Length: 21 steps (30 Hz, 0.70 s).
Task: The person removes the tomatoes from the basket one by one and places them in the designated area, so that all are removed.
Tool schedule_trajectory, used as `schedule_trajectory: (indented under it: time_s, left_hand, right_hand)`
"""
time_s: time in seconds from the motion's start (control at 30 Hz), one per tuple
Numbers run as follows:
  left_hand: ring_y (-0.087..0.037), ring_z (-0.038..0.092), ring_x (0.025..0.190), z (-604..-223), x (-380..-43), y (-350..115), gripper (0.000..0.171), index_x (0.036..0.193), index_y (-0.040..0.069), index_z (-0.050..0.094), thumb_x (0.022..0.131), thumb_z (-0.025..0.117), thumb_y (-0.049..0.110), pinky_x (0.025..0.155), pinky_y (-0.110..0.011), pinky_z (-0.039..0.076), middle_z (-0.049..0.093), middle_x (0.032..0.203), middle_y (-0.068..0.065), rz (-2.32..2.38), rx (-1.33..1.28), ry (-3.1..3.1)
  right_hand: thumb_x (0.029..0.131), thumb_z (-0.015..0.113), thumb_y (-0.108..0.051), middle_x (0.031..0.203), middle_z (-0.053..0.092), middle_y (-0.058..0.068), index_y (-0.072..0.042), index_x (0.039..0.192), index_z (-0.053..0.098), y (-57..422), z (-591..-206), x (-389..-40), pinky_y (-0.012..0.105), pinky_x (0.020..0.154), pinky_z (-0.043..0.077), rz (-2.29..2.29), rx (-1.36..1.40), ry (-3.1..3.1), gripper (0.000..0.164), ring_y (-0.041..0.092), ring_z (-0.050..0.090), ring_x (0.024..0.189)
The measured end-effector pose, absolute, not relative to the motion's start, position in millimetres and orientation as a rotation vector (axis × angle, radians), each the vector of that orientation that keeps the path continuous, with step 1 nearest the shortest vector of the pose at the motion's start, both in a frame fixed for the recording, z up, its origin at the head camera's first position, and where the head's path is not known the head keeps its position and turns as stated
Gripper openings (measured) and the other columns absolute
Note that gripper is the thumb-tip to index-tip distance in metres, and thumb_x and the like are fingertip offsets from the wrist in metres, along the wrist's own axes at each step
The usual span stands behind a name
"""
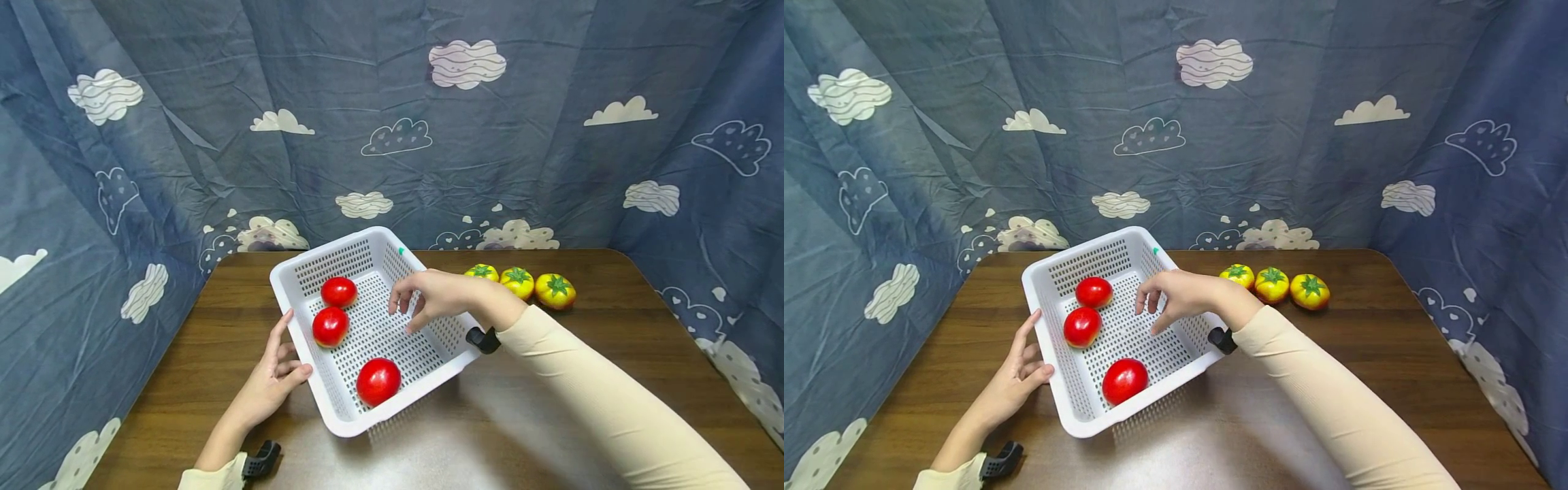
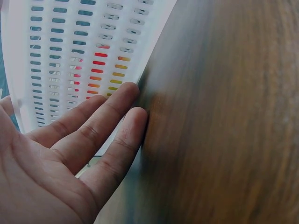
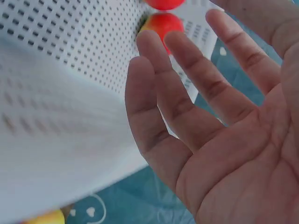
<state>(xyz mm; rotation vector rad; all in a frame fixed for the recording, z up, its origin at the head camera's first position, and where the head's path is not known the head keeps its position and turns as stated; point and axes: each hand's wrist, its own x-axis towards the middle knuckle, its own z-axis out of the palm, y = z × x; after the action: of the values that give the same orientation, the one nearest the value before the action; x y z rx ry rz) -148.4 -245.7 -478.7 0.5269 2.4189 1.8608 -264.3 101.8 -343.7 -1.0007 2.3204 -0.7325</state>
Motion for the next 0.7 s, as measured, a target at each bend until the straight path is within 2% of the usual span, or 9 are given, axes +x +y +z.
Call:
schedule_trajectory:
  time_s: [0.2, 0.4, 0.57, 0.63, 0.7]
  left_hand:
    - [-0.005, 0.075, 0.103, -480.4, -149.5, -246.9, 0.098, 0.173, 0.018, 0.003, 0.101, 0.068, 0.002, 0.085, -0.024, 0.062, 0.054, 0.14, -0.044, 1.851, 0.528, 2.426]
    - [-0.005, 0.075, 0.102, -480.3, -149.3, -247.3, 0.098, 0.173, 0.019, 0.003, 0.101, 0.068, 0.002, 0.085, -0.025, 0.062, 0.055, 0.139, -0.044, 1.86, 0.536, 2.423]
    - [-0.006, 0.075, 0.102, -481.2, -148.8, -247.5, 0.098, 0.173, 0.022, 0.003, 0.102, 0.068, 0.003, 0.086, -0.025, 0.062, 0.055, 0.139, -0.043, 1.863, 0.537, 2.417]
    - [-0.007, 0.075, 0.102, -481.4, -149.2, -247.5, 0.098, 0.173, 0.023, 0.003, 0.102, 0.068, 0.003, 0.086, -0.026, 0.062, 0.056, 0.139, -0.043, 1.86, 0.539, 2.42]
    - [-0.007, 0.075, 0.102, -481.4, -149.6, -247.7, 0.098, 0.173, 0.023, 0.004, 0.102, 0.068, 0.003, 0.086, -0.026, 0.062, 0.056, 0.139, -0.042, 1.856, 0.537, 2.425]
  right_hand:
    - [0.087, 0.09, -0.01, 0.098, 0.074, 0.003, -0.013, 0.105, 0.076, 86.6, -349.1, -258.3, 0.025, 0.087, 0.061, -0.683, -1.083, 2.233, 0.023, 0.012, 0.07, 0.088]
    - [0.086, 0.09, -0.009, 0.1, 0.078, 0.008, -0.013, 0.102, 0.079, 73.7, -352.9, -251.3, 0.02, 0.085, 0.059, -0.632, -1.107, 2.186, 0.02, 0.004, 0.067, 0.089]
    - [0.088, 0.088, -0.007, 0.107, 0.077, 0.012, -0.014, 0.106, 0.081, 65.9, -355.7, -247.4, 0.025, 0.069, 0.06, -0.642, -1.018, 2.119, 0.021, 0.011, 0.068, 0.084]
    - [0.088, 0.087, -0.006, 0.112, 0.077, 0.014, -0.014, 0.109, 0.081, 63.4, -357.0, -246.2, 0.03, 0.065, 0.062, -0.639, -0.974, 2.092, 0.023, 0.015, 0.069, 0.088]
    - [0.088, 0.088, -0.005, 0.115, 0.076, 0.013, -0.015, 0.11, 0.082, 61.3, -359.5, -245.2, 0.037, 0.068, 0.065, -0.635, -0.934, 2.081, 0.025, 0.018, 0.069, 0.096]
